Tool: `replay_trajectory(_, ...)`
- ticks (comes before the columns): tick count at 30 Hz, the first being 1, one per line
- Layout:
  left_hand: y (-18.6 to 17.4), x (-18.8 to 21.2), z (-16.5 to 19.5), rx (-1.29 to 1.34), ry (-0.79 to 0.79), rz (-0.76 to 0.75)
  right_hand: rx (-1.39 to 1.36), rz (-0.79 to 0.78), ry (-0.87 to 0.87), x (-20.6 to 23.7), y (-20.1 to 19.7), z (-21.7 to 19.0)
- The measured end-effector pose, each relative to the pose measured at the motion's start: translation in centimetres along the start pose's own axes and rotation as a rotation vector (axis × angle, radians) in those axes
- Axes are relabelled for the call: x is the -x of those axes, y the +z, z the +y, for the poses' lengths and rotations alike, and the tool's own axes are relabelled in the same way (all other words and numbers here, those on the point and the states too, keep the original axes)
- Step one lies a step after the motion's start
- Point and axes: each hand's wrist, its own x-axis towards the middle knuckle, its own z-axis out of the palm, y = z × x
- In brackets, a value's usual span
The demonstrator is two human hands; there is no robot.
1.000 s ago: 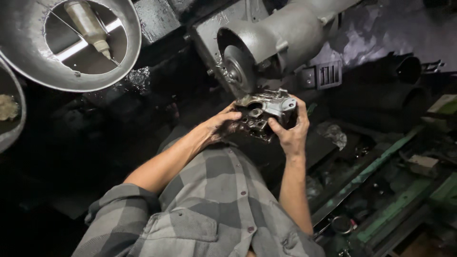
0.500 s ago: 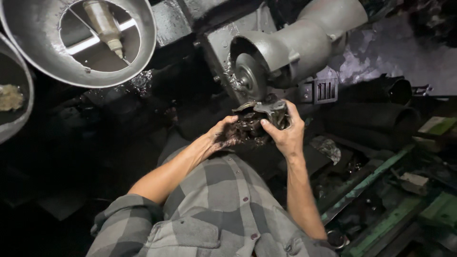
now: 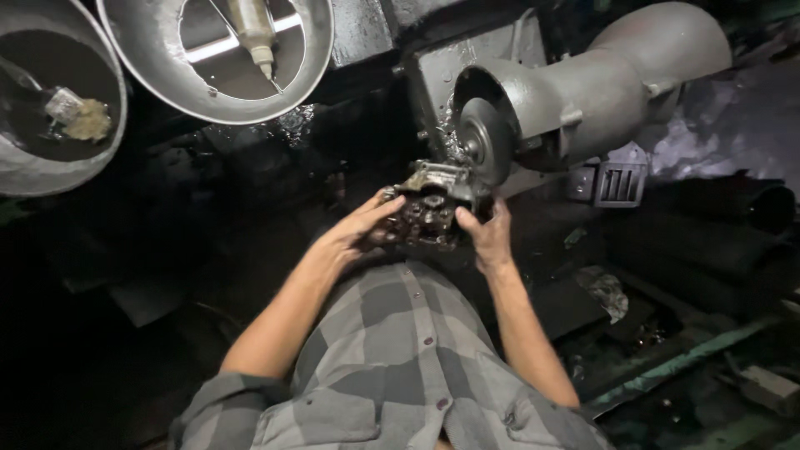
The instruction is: The person holds a metal engine crankcase casting and presses its edges and surfaces against a spinning bench grinder, repeatedly rotating and repositioning the part to grind different sides. Near the end they set the part down and handle a small component by the grinder.
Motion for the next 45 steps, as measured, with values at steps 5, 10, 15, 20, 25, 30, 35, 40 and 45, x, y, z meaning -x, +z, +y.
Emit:
replay_trajectory(5,-2.4,5.6,2.7,-0.61,0.138,0.143,-0.124,-0.114,-0.127,1.4,0.8,1.7)
replay_trajectory(10,-3.8,4.6,1.0,-0.786,0.478,-0.132,-0.408,-0.167,-0.003,2.1,2.4,2.3)
replay_trajectory(15,-3.1,2.1,-1.7,-0.502,0.551,-0.064,-0.412,-0.172,0.125,1.7,2.6,1.6)
replay_trajectory(20,-1.1,2.4,-0.5,-0.713,0.586,0.043,-0.486,-0.342,0.149,1.4,1.9,0.1)
replay_trajectory(25,3.3,3.8,0.3,-0.94,0.775,0.117,-0.584,-0.307,0.218,0.8,2.3,-0.9)
replay_trajectory(30,6.5,4.8,1.1,-0.946,0.695,0.282,-0.694,-0.282,0.356,0.2,2.7,-1.7)
replay_trajectory(35,7.7,5.2,1.8,-0.895,0.691,0.247,-0.722,-0.193,0.412,0.6,2.9,-1.5)
replay_trajectory(40,7.7,4.4,2.2,-0.902,0.664,0.215,-0.682,-0.119,0.416,0.6,2.2,-0.7)
replay_trajectory(45,7.0,3.5,2.4,-0.855,0.644,0.169,-0.687,-0.074,0.407,0.4,2.1,0.4)
